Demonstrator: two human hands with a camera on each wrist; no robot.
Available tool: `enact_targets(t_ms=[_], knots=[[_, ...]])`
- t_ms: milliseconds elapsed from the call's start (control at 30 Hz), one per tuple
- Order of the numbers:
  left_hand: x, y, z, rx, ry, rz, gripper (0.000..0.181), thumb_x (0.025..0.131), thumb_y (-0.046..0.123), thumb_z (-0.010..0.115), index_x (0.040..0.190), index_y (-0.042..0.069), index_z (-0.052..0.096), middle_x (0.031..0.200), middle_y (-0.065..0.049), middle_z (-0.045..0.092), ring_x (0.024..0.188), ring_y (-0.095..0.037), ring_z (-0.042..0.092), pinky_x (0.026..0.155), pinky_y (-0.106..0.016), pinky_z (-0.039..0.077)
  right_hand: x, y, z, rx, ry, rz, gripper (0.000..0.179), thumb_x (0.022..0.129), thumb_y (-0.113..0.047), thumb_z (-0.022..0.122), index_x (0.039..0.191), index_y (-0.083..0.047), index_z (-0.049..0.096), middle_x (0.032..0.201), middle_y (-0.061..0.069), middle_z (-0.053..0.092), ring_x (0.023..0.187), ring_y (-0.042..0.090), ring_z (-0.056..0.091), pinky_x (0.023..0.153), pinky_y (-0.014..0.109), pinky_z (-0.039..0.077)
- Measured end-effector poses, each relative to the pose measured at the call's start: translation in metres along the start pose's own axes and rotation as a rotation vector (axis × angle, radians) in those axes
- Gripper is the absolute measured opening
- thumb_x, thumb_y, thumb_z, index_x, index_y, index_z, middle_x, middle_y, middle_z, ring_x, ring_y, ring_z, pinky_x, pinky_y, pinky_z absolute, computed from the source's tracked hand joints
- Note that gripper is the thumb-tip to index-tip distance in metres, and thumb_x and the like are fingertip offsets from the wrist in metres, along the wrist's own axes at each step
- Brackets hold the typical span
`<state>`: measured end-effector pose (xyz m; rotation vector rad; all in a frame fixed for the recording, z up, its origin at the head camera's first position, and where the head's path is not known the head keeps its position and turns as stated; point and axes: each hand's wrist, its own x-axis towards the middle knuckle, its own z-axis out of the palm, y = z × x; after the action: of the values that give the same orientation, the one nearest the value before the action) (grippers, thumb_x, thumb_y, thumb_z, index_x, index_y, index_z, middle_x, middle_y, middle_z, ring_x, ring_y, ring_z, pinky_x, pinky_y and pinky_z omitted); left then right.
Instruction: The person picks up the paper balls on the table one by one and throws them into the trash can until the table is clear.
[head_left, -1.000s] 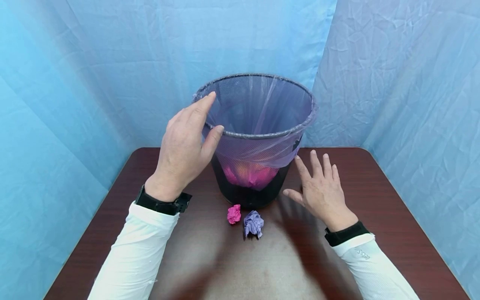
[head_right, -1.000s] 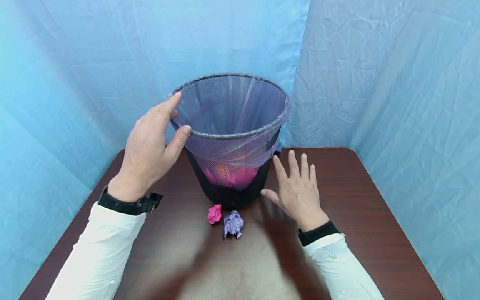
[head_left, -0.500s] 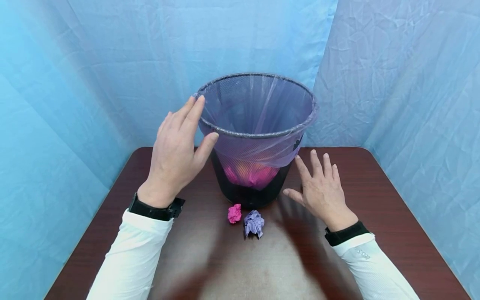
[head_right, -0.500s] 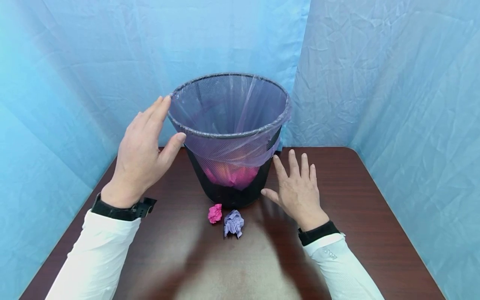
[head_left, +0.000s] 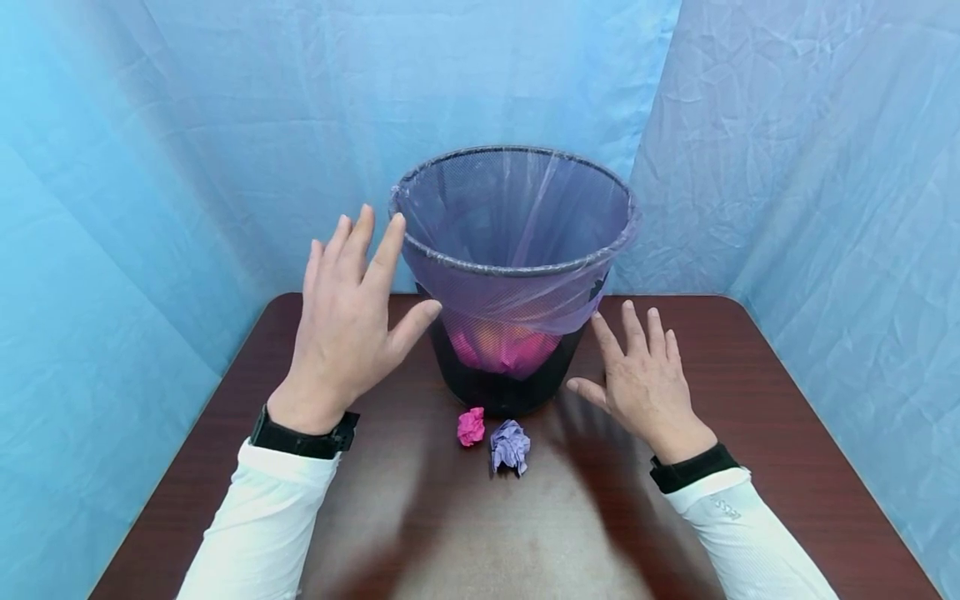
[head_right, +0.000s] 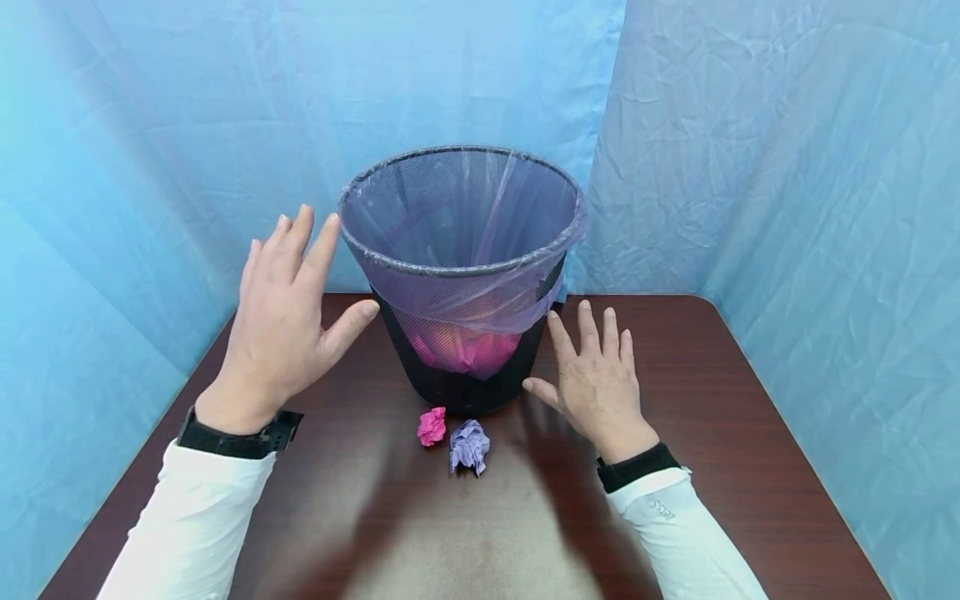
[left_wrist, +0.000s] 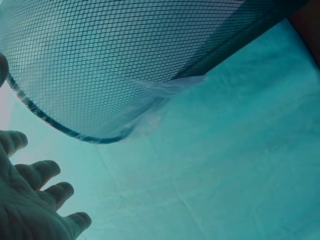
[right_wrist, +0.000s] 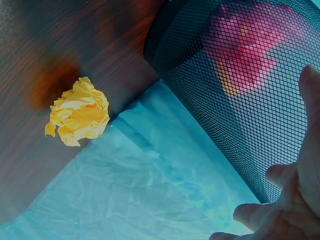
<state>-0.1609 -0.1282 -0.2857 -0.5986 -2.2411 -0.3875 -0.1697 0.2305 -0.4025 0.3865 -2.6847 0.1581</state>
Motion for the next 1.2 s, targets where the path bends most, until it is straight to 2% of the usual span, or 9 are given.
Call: enact_targets(t_ms=[267,667,933,1200], knots=[[-0.012,-0.001,0.005,0.053,-0.071,-0.028,0.095,0.092,0.059,0.068,0.167,0.015,0.027,0.169,-0.026,0.025,0.156,-0.052,0.021,0.119,-0.077,0.015,-0.001,0.0,-0.001,-0.005,-0.02,0.012,0.098,0.083,-0.059,0.08,0.16,-0.015,0.04,0.163,0.034,0.03,0.149,0.062,0.024,0.116,0.075,0.025],[-0.027,-0.003,0.01,0.152,-0.128,-0.079,0.1,0.09,0.065,0.068,0.168,0.02,0.024,0.171,-0.024,0.02,0.158,-0.05,0.018,0.118,-0.079,0.015,-0.002,0.0,0.001,0.004,-0.003,0.002,0.097,0.083,-0.058,0.081,0.16,-0.014,0.041,0.162,0.034,0.031,0.148,0.062,0.025,0.115,0.076,0.026],[-0.044,-0.008,0.016,0.187,-0.186,-0.129,0.103,0.089,0.068,0.069,0.168,0.022,0.023,0.173,-0.022,0.016,0.158,-0.049,0.016,0.116,-0.08,0.014,-0.004,0.001,0.001,0.002,-0.007,0.006,0.098,0.083,-0.057,0.081,0.16,-0.014,0.04,0.162,0.034,0.032,0.148,0.063,0.025,0.115,0.076,0.026],[-0.061,-0.01,0.024,0.23,-0.229,-0.137,0.106,0.088,0.068,0.068,0.169,0.023,0.018,0.174,-0.021,0.014,0.157,-0.051,0.016,0.115,-0.082,0.015,-0.006,0.004,0.002,0.005,-0.021,0.02,0.098,0.083,-0.057,0.081,0.161,-0.013,0.039,0.162,0.034,0.031,0.149,0.063,0.024,0.114,0.077,0.026]])
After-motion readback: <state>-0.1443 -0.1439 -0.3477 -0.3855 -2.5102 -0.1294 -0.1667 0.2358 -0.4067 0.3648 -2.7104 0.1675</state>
